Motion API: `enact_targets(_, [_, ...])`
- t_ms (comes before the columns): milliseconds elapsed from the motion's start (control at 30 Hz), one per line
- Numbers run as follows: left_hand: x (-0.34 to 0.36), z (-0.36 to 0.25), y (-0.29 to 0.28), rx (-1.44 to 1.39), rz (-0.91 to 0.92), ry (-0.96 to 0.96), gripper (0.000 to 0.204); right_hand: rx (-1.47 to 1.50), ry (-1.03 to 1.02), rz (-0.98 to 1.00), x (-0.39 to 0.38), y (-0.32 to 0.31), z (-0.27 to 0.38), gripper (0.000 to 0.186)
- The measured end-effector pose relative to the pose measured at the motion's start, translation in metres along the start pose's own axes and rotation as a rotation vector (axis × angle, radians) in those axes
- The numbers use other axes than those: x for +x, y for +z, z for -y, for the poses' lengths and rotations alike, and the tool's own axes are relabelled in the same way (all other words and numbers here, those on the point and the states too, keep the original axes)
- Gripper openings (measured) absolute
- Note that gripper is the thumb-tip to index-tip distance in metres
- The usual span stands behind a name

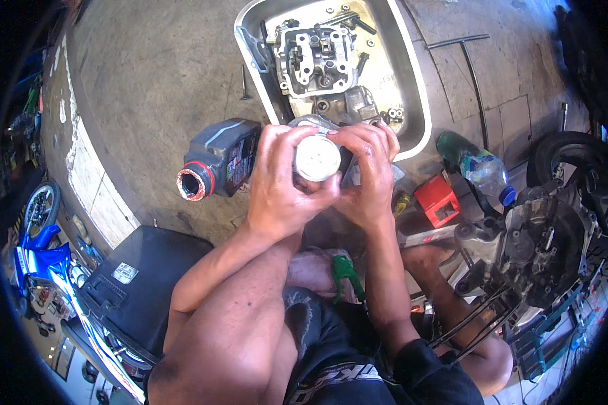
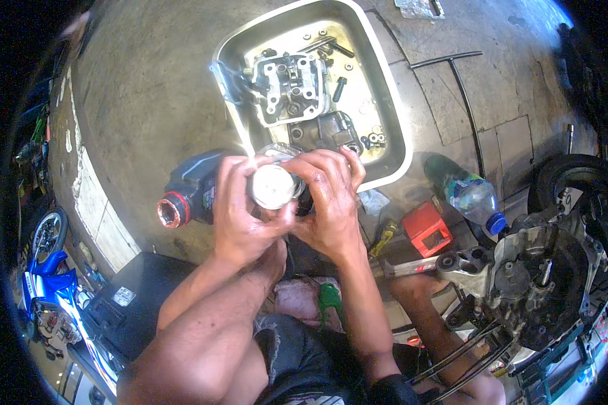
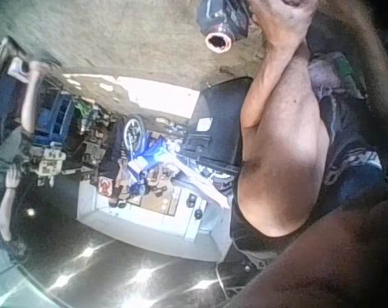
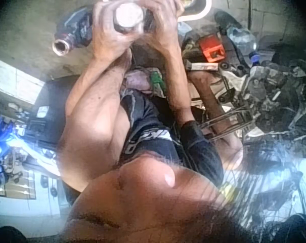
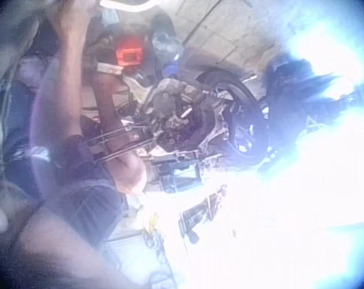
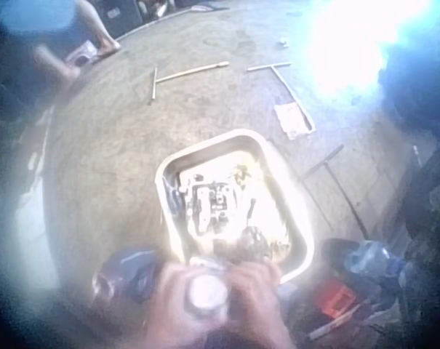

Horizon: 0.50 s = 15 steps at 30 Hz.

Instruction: The person cleans and reassembles motorcycle engine components including a piston and cylinder block, using oil from a bottle to lubricate the parts before fitting them together by hand while sitting on the floor.

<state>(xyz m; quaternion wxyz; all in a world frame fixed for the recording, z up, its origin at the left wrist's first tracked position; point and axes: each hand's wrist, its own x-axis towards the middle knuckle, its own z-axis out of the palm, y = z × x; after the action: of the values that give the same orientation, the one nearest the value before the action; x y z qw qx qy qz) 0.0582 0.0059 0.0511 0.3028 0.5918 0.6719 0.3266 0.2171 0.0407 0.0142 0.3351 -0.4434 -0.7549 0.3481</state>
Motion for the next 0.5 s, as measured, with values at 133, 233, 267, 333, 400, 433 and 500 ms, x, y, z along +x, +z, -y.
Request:
enact_targets(133, [0.0,0.008,-0.018,-0.37,-0.104,-0.21,0.052,0.247,0.18,-0.254,-0.018,-0.004,0.002,0.05])
enact_targets(233, [0.001,0.01,-0.032,-0.654,-0.113,-0.419,0.055,0.493,0.843,-0.932,-0.029,-0.002,-0.014,0.044])
enact_targets(267, [0.0,0.017,-0.03,-0.646,-0.185,-0.416,0.054,0.627,0.997,-1.057,-0.028,-0.012,-0.024,0.041])
enact_targets(333, [-0.002,0.027,-0.03,-0.627,-0.204,-0.421,0.051,0.665,1.072,-1.026,-0.048,-0.02,-0.046,0.043])
enact_targets(400, [-0.002,0.024,-0.028,-0.655,-0.222,-0.455,0.049,0.728,1.093,-0.938,-0.065,-0.031,-0.056,0.048])
enact_targets(433, [-0.003,0.021,-0.026,-0.666,-0.232,-0.475,0.048,0.742,1.123,-0.898,-0.067,-0.036,-0.06,0.059])
enact_targets(500, [-0.003,0.016,-0.023,-0.686,-0.221,-0.437,0.046,0.617,1.125,-0.868,-0.063,-0.043,-0.067,0.069])
